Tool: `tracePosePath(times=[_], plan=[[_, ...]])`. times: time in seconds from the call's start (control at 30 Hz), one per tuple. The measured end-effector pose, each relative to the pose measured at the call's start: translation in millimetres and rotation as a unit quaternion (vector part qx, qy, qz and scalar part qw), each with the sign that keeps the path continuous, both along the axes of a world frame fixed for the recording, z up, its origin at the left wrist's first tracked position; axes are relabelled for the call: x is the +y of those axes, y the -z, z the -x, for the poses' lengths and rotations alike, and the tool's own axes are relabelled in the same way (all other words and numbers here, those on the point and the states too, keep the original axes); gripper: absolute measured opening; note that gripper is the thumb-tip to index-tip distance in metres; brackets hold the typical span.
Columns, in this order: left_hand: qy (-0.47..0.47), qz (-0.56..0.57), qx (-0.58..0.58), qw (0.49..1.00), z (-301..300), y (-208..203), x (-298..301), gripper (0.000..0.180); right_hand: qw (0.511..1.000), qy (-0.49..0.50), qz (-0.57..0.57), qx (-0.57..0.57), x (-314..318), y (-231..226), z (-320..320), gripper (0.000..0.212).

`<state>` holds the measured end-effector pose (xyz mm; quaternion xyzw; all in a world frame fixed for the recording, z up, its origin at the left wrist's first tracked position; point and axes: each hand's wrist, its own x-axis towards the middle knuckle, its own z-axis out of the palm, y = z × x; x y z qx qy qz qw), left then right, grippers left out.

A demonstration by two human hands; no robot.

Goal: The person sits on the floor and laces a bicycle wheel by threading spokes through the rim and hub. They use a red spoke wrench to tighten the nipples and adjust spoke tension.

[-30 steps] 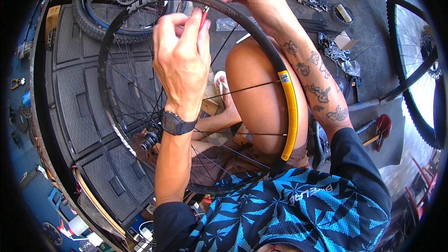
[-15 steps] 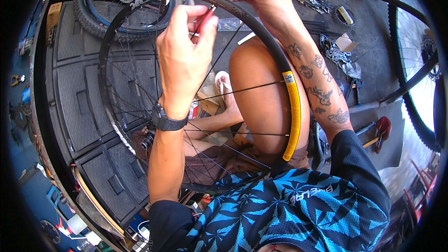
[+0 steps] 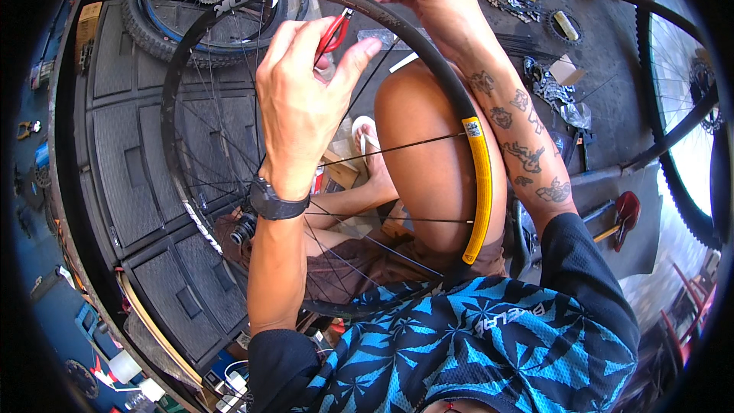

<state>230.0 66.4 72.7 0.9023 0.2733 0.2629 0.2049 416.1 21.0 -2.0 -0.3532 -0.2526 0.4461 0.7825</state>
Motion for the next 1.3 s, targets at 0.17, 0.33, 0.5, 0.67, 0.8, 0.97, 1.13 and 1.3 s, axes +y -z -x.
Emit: tracePosePath(times=[0.17, 0.33, 0.5, 0.67, 0.8, 0.97, 1.13, 1.3], plan=[[-0.002, 0.077, -0.011, 0.997, -3.1, 0.5, 3.4, 0.034, 0.999, 0.009, 0.001, -0.031, -2.6, -5.0, -0.6, 0.019], [-0.004, -0.003, -0.027, 1.0, -3.7, 2.1, 0.8, 0.023, 0.999, 0.015, 0.02, -0.031, -0.3, -6.2, 0.1, 0.017], [-0.074, 0.169, 0.001, 0.983, 0.8, -4.7, 6.7, 0.017, 1.0, 0.009, 0.019, -0.015, -0.2, -1.7, 0.8, 0.017], [-0.062, 0.113, 0.003, 0.992, -1.9, -5.4, 10.5, 0.021, 1.0, 0.007, 0.024, -0.013, 0.9, -1.1, 2.2, 0.017], [0.031, -0.182, 0.044, 0.982, 5.3, -3.2, 0.4, 0.035, 1.0, 0.01, 0.026, -0.007, 0.0, -0.2, 1.8, 0.017], [0.004, 0.162, 0.026, 0.986, 3.3, -2.5, 7.7, 0.056, 1.0, 0.006, 0.004, -0.018, 1.6, 3.3, 1.0, 0.017], [-0.001, 0.066, 0.017, 0.998, 0.7, -2.8, 5.9, 0.038, 1.0, 0.004, 0.006, -0.015, 2.6, 3.3, 0.4, 0.017], [-0.036, 0.06, -0.011, 0.997, -0.3, -5.8, 7.6, 0.026, 1.0, 0.005, 0.015, -0.015, 1.3, 1.5, 0.1, 0.017]])
